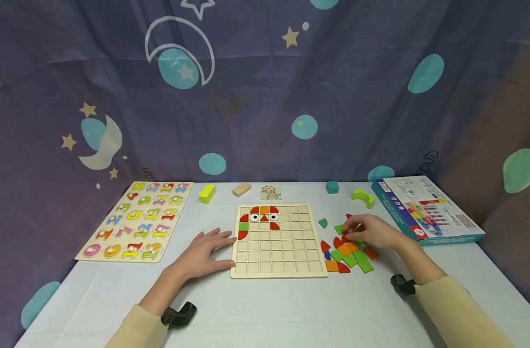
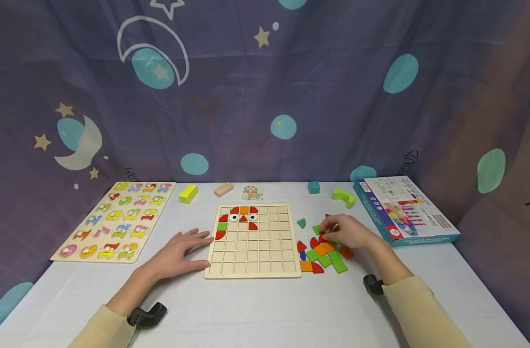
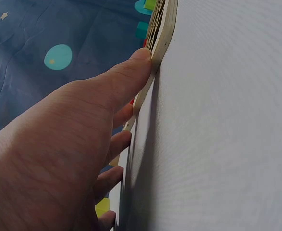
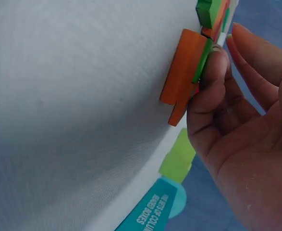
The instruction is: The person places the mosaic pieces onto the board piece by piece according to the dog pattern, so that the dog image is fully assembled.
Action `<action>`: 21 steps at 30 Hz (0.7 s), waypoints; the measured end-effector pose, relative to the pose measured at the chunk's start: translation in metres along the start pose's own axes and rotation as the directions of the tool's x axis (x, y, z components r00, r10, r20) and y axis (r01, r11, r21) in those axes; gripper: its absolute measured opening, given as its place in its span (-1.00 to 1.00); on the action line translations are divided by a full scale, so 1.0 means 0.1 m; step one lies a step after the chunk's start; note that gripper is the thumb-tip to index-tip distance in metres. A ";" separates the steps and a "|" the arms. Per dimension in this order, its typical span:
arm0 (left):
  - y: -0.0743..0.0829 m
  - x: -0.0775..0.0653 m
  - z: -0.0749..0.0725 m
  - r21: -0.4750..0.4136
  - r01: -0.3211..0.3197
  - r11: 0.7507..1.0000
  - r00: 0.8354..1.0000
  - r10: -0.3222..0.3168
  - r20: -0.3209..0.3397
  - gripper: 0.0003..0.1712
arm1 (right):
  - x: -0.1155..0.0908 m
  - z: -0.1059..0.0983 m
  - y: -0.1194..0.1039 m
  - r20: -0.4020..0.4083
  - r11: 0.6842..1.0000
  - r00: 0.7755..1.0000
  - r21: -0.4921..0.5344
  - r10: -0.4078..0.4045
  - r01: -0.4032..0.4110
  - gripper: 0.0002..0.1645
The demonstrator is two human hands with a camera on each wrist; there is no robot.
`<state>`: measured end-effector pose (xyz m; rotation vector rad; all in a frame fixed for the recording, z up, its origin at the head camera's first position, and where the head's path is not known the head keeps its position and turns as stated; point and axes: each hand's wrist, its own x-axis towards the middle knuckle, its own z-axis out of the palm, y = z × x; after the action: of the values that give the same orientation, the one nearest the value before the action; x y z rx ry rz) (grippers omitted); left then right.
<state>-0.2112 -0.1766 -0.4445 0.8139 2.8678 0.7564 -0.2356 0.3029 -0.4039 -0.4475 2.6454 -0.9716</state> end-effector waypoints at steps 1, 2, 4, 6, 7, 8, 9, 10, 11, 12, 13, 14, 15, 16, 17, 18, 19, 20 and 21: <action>0.00 0.00 0.00 0.000 0.000 1.000 1.000 0.000 0.001 -0.18 | 0.00 0.01 0.00 0.002 1.000 1.000 -0.007 0.002 -0.002 -0.81; 0.00 0.00 0.00 -0.001 0.000 1.000 1.000 0.000 0.002 -0.17 | 0.00 0.01 0.00 0.005 1.000 1.000 -0.014 0.003 -0.003 -0.81; -0.01 0.00 0.01 -0.004 -0.001 1.000 1.000 0.001 0.003 -0.17 | 0.00 0.02 -0.01 0.012 1.000 1.000 -0.025 0.009 -0.009 -0.81; -0.01 0.01 0.01 -0.006 -0.001 1.000 1.000 0.001 0.002 -0.16 | -0.01 0.02 -0.03 0.017 0.999 1.000 -0.037 0.013 -0.012 -0.82; -0.01 0.01 0.01 -0.008 -0.001 1.000 1.000 0.001 0.002 -0.16 | -0.01 0.03 -0.03 0.019 0.999 1.000 -0.040 0.015 -0.014 -0.82; -0.01 0.01 0.01 -0.008 -0.001 1.000 1.000 0.001 0.000 -0.17 | -0.01 0.03 -0.04 0.023 0.999 1.000 -0.043 0.015 -0.014 -0.82; -0.01 0.01 0.01 -0.008 -0.002 1.000 1.000 0.002 -0.002 -0.17 | -0.01 0.03 -0.05 0.025 0.999 1.000 -0.044 0.017 -0.016 -0.82; -0.01 0.01 0.01 -0.007 -0.005 1.000 1.000 0.004 -0.002 -0.17 | -0.02 0.02 -0.05 0.026 0.999 1.000 -0.047 0.018 -0.017 -0.82; -0.01 0.01 0.01 -0.007 -0.006 1.000 1.000 0.006 -0.003 -0.17 | -0.02 0.02 -0.05 0.024 0.999 0.999 -0.047 0.021 -0.020 -0.82; -0.01 0.01 0.01 -0.007 -0.007 1.000 1.000 0.007 -0.002 -0.17 | -0.02 0.01 -0.04 0.019 0.999 1.000 -0.046 0.023 -0.022 -0.82; -0.01 0.01 0.01 -0.008 -0.007 1.000 1.000 0.007 -0.001 -0.17 | -0.02 0.00 -0.04 0.012 0.999 1.000 -0.046 0.024 -0.023 -0.82; 0.00 0.01 0.01 -0.007 -0.007 1.000 1.000 0.007 0.000 -0.17 | -0.02 -0.01 -0.03 0.003 0.999 1.000 -0.043 0.024 -0.024 -0.82; 0.00 0.01 0.01 -0.008 -0.008 1.000 1.000 0.008 0.001 -0.17 | -0.02 -0.03 -0.01 -0.009 0.999 1.000 -0.041 0.020 -0.021 -0.82; 0.00 0.01 0.01 -0.008 -0.008 1.000 1.000 0.008 0.002 -0.18 | -0.02 -0.05 0.00 -0.024 0.999 1.000 -0.038 0.017 -0.018 -0.83; 0.00 0.01 0.01 -0.009 -0.006 1.000 1.000 0.006 0.002 -0.18 | -0.02 -0.07 0.01 -0.037 0.999 0.999 -0.033 0.014 -0.015 -0.83; 0.00 0.01 0.01 -0.008 -0.005 1.000 1.000 0.005 0.002 -0.18 | -0.01 -0.10 0.03 -0.051 1.000 0.999 -0.029 0.008 -0.009 -0.83; 0.00 0.01 0.01 -0.007 -0.005 1.000 1.000 0.005 0.002 -0.18 | -0.01 -0.12 0.04 -0.062 1.000 0.998 -0.026 0.002 -0.004 -0.83; 0.00 0.01 0.01 -0.006 -0.004 1.000 1.000 0.004 0.001 -0.17 | -0.01 -0.14 0.06 -0.071 1.000 0.997 -0.022 -0.002 0.001 -0.83; 0.00 0.01 0.01 -0.006 -0.004 1.000 1.000 0.004 0.001 -0.17 | 0.00 -0.15 0.06 -0.079 1.000 0.997 -0.018 -0.006 0.004 -0.82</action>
<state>-0.2119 -0.1757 -0.4448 0.8188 2.8626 0.7644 -0.2422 0.3165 -0.3968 -0.4285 2.7263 -0.9879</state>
